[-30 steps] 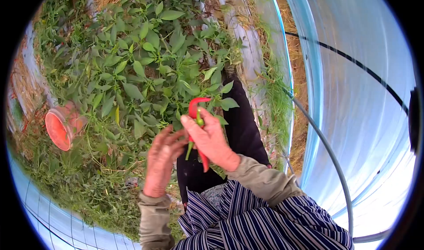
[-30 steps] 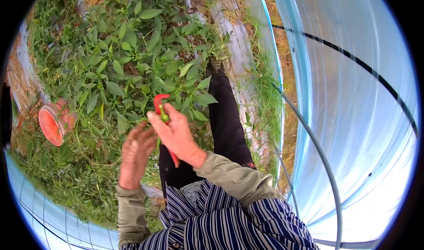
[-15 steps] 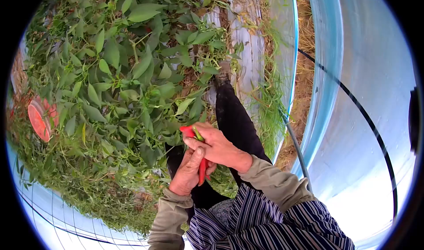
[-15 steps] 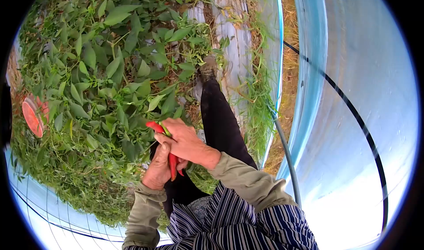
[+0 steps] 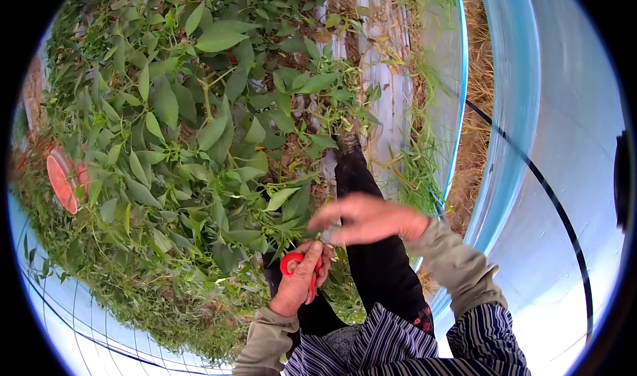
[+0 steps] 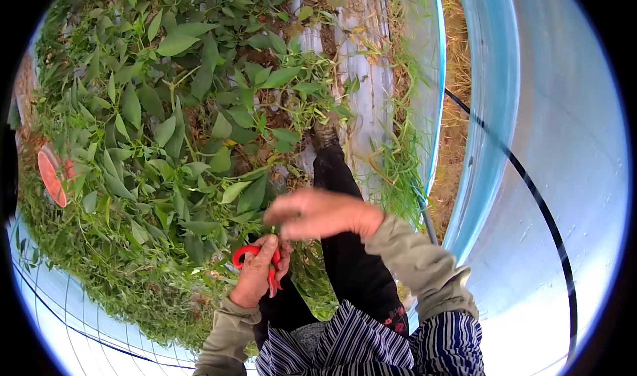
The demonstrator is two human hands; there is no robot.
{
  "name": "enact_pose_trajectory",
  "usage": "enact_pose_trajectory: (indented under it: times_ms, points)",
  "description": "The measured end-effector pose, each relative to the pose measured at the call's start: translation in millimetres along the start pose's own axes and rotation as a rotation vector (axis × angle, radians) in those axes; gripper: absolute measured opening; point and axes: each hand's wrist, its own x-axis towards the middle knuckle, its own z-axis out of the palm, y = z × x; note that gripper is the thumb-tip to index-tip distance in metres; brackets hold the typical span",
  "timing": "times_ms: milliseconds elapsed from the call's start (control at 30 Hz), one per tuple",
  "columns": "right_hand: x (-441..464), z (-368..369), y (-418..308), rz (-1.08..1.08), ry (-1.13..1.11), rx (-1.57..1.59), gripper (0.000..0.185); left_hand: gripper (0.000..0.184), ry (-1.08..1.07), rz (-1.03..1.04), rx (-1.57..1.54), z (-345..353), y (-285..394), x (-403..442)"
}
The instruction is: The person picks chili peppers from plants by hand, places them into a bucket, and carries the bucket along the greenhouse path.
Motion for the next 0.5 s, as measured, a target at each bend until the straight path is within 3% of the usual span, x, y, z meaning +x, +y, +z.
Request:
enact_pose_trajectory:
  times_ms: [67,133,167,200,300,367,400,433,500]
  points:
    - [35,-42,-14,-0.109,0.399,-0.050,0.027,0.033,-0.017,-0.008,0.019,-15,-13,6]
    - [99,-96,-37,-0.205,0.834,-0.233,0.030,0.035,-0.002,-0.023,0.038,-25,-31,14]
    - [132,-126,-41,-0.281,0.878,-0.374,0.030,0.036,0.002,-0.048,0.085,-29,-39,18]
    - [164,-146,-44,-0.310,0.912,-0.439,0.029,0.037,0.007,-0.075,0.132,-33,-46,21]
    - [245,-194,-7,-0.097,0.882,-0.521,0.027,0.041,0.015,-0.097,0.156,-38,-57,30]
    - [264,-208,35,0.160,0.683,-1.165,0.030,0.045,0.002,-0.128,0.154,-47,-67,37]
    - [254,-204,43,0.446,0.471,-1.093,0.033,0.043,0.009,-0.112,0.147,-52,-78,40]
    - [242,-206,84,0.455,0.432,-1.274,0.037,0.040,0.011,-0.098,0.142,-55,-85,43]
    - [217,-206,143,0.480,0.620,-1.046,0.034,0.038,0.027,-0.079,0.119,-55,-91,44]
